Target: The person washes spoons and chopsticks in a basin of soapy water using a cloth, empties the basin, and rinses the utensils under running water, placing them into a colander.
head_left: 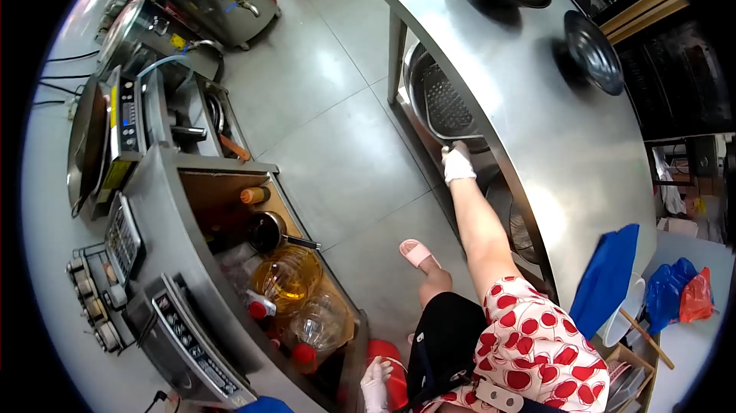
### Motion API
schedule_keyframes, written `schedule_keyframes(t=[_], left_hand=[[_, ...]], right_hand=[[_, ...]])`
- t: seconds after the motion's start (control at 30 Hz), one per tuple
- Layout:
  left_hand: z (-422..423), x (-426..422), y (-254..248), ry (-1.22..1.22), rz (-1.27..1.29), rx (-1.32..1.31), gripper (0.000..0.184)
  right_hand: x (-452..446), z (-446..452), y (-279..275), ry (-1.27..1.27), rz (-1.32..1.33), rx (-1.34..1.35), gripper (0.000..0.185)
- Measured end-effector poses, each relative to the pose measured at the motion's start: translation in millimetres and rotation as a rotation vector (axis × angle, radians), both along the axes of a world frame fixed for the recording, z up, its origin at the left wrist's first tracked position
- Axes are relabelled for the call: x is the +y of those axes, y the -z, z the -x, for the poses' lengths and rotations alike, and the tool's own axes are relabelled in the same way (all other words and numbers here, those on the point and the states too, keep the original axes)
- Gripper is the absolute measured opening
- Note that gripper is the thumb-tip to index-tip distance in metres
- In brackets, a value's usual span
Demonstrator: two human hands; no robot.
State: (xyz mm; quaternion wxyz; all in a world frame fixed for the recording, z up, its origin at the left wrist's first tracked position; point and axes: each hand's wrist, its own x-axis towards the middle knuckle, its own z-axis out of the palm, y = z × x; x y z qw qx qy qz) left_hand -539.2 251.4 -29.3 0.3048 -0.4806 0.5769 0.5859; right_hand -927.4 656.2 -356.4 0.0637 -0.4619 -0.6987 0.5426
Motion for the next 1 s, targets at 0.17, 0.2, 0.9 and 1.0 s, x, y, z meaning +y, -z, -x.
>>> schedule_keyframes(t=[0.17, 0.2, 0.9, 1.0], left_hand=[[-67.3, -9.4, -28.2, -0.064, 0.043, 0.075, 0.036], [-88.2, -10.9, -34.1, -0.088, 0.063, 0.101, 0.036], [-468.3, -130.9, -89.9, -0.438, 0.267, 0.534, 0.033], [-478.4, -130.9, -91.3, -0.505, 0.261, 0.592, 0.034]], right_hand=[[-102.3, -76.6, -80.3, 0.183, 0.545, 0.135, 0.013], [-117.4, -107.5, -128.2, -0.390, -0.158, -0.072, 0.015], [-292.7, -463.0, -359.4, -0.502, 0.713, -0.042, 0.004], [-318.0, -486.4, -393.1, -1.010, 0.309, 0.147, 0.010]])
